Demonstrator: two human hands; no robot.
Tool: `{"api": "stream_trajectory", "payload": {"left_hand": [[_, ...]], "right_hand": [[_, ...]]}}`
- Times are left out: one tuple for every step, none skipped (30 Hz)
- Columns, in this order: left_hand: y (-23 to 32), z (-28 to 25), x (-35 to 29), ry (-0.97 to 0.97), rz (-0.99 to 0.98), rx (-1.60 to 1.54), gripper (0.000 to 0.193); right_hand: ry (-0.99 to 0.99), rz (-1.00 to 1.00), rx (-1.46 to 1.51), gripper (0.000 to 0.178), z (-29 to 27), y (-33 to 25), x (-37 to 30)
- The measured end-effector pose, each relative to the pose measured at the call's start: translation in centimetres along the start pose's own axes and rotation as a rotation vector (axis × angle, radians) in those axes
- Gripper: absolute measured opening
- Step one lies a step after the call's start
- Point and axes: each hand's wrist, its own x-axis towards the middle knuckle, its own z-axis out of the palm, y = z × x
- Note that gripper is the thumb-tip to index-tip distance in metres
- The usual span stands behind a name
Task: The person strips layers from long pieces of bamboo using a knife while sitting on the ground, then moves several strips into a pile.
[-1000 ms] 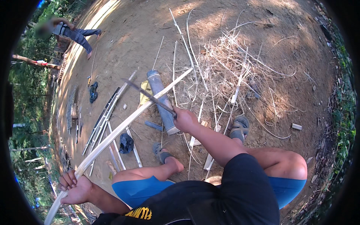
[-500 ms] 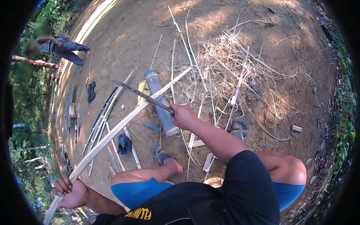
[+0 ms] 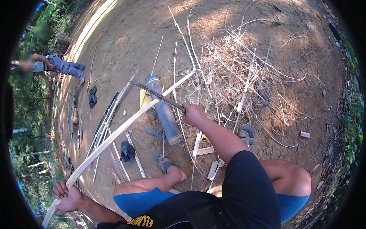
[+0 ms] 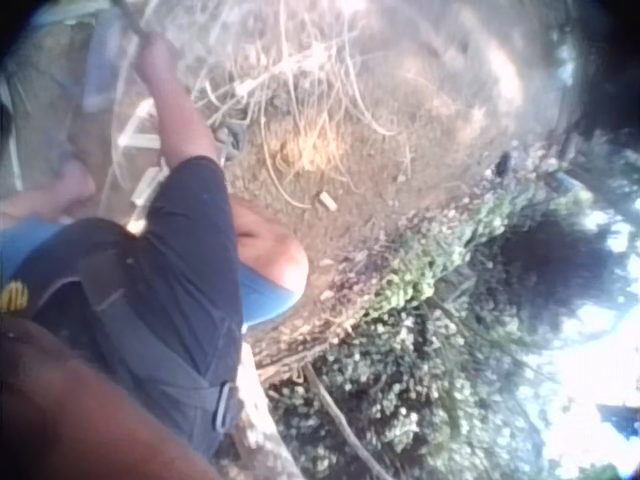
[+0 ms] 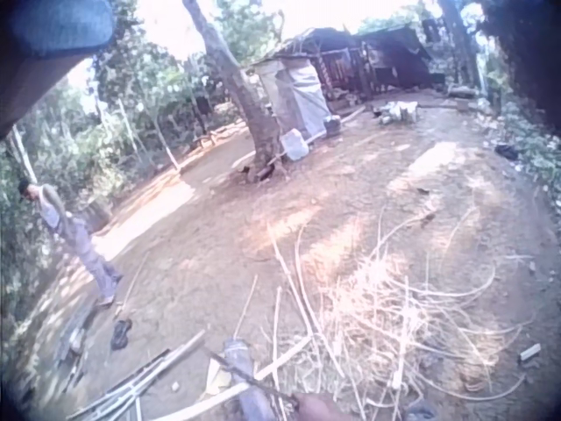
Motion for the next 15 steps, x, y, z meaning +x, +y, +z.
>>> {"api": "stream_trajectory", "payload": {"left_hand": [[0.1,-0.2,0.4,0.026,-0.007,0.003,0.080],[0.3,-0.4,0.7,0.052,-0.014,0.006,0.080],[-0.1,-1.2,0.7,0.051,-0.015,0.001,0.080],[-0.1,-1.0,0.8,0.043,-0.014,0.010,0.079],[0.0,-0.9,0.8,0.041,-0.011,0.026,0.079],[0.0,-0.8,0.9,0.002,0.000,0.008,0.079],[0.0,-0.7,1.0,0.019,0.000,0.016,0.079],[-0.2,-0.3,1.1,0.033,0.002,0.019,0.079],[-0.2,0.0,1.4,0.044,0.005,0.018,0.079],[-0.2,-0.1,1.5,0.041,-0.004,0.037,0.079],[-0.2,0.0,1.8,0.050,-0.005,0.046,0.079],[-0.2,0.0,1.9,0.065,-0.010,0.057,0.079],[-0.1,-0.1,2.0,0.079,-0.016,0.068,0.080],[0.0,-0.6,2.0,0.067,-0.016,0.046,0.080],[0.3,-1.3,2.3,0.060,-0.018,0.029,0.080]], "right_hand": [[-0.013,-0.002,0.013,0.021,-0.2,-0.4,-0.1],[-0.027,-0.005,0.027,0.021,-0.1,-1.1,-0.2],[-0.031,0.009,0.022,0.022,-0.4,-1.9,-0.6],[-0.026,0.050,0.036,0.023,0.4,-2.9,-0.9],[-0.044,0.001,0.036,0.023,0.4,-4.2,-1.0],[-0.063,-0.052,0.038,0.023,0.0,-5.6,-1.4],[-0.082,-0.105,0.041,0.023,0.0,-6.3,-1.6],[-0.083,-0.112,0.020,0.023,0.3,-5.6,-1.1],[-0.077,-0.030,0.029,0.022,0.4,-4.0,-0.3],[-0.071,0.052,0.038,0.022,0.4,-1.8,0.5],[-0.058,0.132,0.049,0.022,0.3,-0.3,1.2],[-0.039,0.145,0.028,0.022,0.3,0.4,1.5],[-0.021,0.158,0.008,0.021,0.4,1.1,1.7],[-0.003,0.169,-0.016,0.021,0.3,1.5,1.9],[-0.046,0.141,-0.010,0.021,-0.3,0.0,1.6]]}}
